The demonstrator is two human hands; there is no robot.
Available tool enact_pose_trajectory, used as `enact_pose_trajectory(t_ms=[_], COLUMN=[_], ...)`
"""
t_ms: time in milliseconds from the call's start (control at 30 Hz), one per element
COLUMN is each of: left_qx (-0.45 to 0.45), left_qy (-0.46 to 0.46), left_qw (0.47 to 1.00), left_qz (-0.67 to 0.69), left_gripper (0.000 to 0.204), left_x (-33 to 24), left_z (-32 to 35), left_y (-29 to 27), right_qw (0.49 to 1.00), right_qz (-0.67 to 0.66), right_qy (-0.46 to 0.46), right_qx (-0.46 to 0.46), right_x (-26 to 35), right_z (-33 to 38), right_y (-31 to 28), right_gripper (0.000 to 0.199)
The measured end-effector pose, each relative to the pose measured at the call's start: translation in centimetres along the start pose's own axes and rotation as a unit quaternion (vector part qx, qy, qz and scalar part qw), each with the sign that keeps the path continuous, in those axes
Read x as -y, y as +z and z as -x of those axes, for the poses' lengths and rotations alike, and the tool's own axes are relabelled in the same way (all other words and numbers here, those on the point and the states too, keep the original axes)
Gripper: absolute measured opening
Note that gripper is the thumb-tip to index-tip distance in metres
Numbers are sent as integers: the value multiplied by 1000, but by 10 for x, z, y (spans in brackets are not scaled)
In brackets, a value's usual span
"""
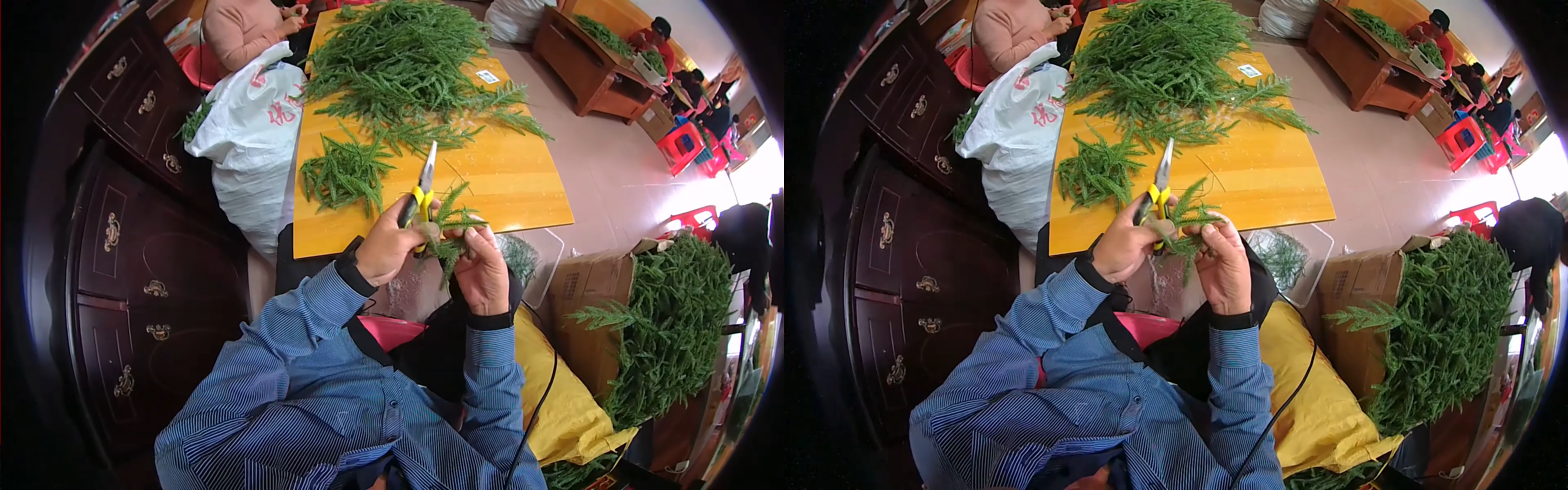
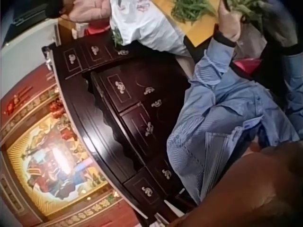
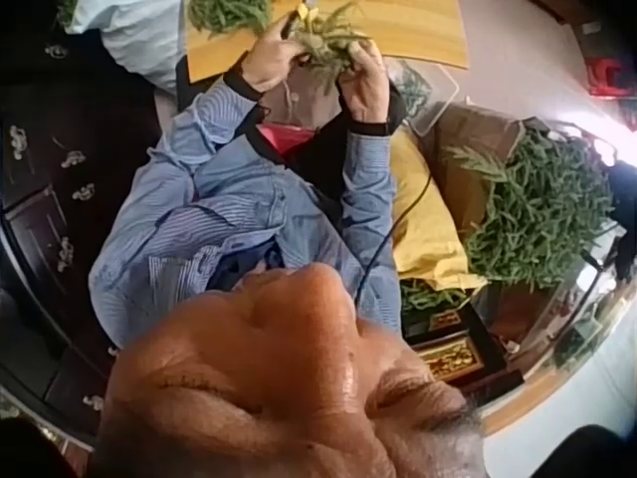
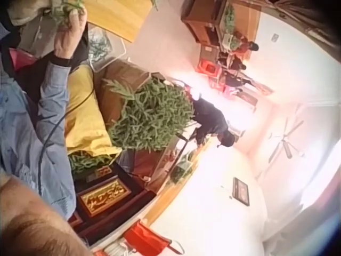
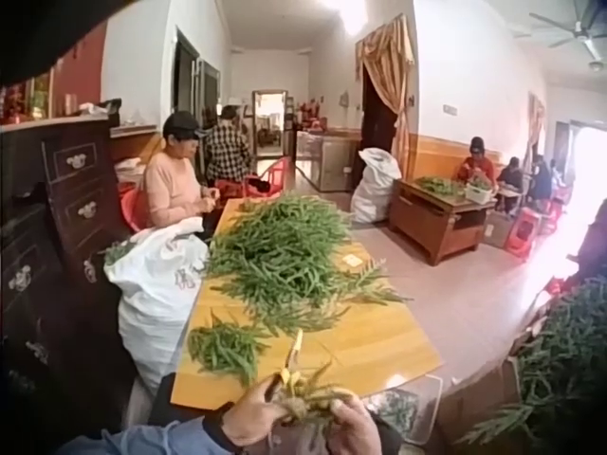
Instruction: The person trims green branches using shears, placing the cut pieces into a plastic container, and then attaches the trimmed branches to a wire ring to form a wreath.
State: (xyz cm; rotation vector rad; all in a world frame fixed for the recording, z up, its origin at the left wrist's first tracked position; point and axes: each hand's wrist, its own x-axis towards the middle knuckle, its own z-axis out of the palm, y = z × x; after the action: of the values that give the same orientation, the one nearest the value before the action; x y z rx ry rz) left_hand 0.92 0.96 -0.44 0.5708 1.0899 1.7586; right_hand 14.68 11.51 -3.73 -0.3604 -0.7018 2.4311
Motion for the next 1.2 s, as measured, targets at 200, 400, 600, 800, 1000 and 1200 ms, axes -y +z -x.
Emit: enact_pose_trajectory(t_ms=[200,400,600,800,1000,1200], left_qx=[13,8,56,72,77,-37], left_qy=[-39,11,40,37,11,64], left_qw=[988,984,994,981,978,922], left_qz=[148,177,88,-179,-191,-380], left_gripper=[38,38,39,38,39,43], left_x=[-3,-3,-5,-35,-56,-125], left_z=[1,6,9,18,25,-3], left_y=[-4,3,-4,-16,-16,-81], right_qw=[996,987,989,995,998,997], right_qz=[-71,-151,-139,54,24,7], right_qy=[50,38,48,74,26,-52], right_qx=[11,37,-2,46,42,-56], right_x=[11,8,7,1,1,14], right_z=[7,5,7,11,8,8], right_y=[-2,1,7,14,16,13], right_gripper=[27,22,16,17,13,12])
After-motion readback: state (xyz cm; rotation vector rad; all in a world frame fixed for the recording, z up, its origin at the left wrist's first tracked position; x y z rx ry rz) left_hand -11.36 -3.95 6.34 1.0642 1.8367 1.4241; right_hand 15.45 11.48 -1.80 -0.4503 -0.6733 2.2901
